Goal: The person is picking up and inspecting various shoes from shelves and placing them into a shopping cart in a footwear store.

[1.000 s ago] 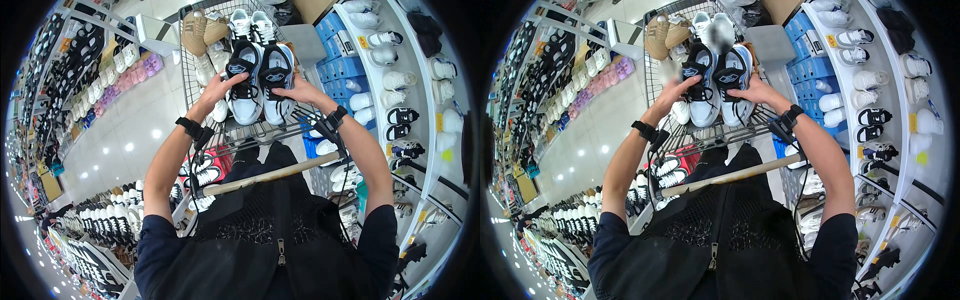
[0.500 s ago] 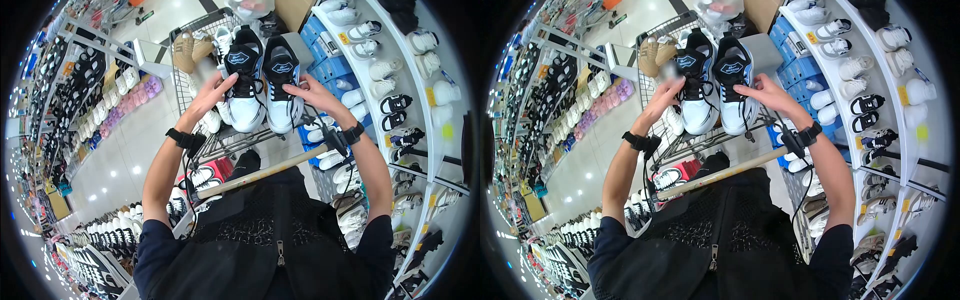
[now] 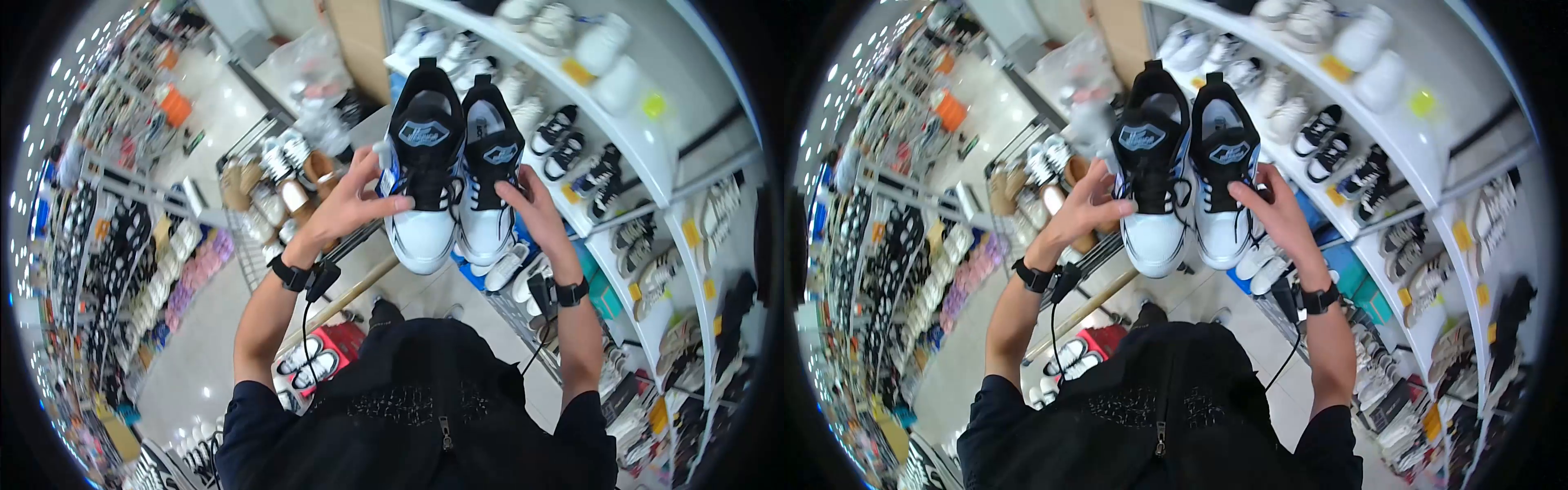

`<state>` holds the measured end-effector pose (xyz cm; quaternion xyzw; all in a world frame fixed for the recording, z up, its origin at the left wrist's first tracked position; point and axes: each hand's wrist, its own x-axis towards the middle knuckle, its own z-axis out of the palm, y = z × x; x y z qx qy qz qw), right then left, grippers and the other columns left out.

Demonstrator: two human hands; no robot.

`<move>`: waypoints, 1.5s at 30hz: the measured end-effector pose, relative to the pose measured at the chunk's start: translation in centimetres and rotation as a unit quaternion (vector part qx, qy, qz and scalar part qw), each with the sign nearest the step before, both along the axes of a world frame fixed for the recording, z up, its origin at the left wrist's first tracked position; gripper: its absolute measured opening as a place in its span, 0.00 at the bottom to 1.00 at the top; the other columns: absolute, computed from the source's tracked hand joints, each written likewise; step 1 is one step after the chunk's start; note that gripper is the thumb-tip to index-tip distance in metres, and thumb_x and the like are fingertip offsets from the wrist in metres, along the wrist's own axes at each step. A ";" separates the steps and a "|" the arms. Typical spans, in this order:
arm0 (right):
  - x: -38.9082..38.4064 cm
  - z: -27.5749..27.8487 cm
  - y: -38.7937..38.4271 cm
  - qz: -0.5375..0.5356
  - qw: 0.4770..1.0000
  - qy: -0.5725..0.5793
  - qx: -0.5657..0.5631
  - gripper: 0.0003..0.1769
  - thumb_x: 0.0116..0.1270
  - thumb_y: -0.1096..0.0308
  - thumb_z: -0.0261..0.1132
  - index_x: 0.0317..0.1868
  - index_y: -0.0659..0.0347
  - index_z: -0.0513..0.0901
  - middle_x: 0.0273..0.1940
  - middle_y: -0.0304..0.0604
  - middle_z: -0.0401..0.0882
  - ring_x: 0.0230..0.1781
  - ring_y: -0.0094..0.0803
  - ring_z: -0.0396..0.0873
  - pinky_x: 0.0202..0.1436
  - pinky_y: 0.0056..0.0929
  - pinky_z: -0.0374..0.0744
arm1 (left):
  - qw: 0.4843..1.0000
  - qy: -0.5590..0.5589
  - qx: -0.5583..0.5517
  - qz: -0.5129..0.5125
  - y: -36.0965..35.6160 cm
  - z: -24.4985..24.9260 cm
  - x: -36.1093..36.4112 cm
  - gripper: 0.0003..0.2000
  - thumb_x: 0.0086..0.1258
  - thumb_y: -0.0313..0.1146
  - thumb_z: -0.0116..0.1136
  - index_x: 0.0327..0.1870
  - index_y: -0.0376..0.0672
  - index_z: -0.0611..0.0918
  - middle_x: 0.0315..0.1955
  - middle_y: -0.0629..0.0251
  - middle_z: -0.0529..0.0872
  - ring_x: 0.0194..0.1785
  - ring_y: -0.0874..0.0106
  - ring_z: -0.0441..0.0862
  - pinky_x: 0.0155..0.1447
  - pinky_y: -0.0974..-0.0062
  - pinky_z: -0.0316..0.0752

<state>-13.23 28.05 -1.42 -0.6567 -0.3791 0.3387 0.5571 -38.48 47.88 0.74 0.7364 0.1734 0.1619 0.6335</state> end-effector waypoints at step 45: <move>31.0 3.7 -15.4 -0.509 0.825 -0.168 -0.179 0.56 0.70 0.27 0.47 0.69 0.81 0.64 0.61 0.77 0.73 0.69 0.62 0.70 0.72 0.42 0.68 | 0.969 -0.099 0.115 -0.193 -9.9 7.0 56.2 0.49 0.48 0.49 0.81 0.59 0.24 0.60 0.56 0.41 0.78 0.61 0.58 0.78 0.66 0.68 0.71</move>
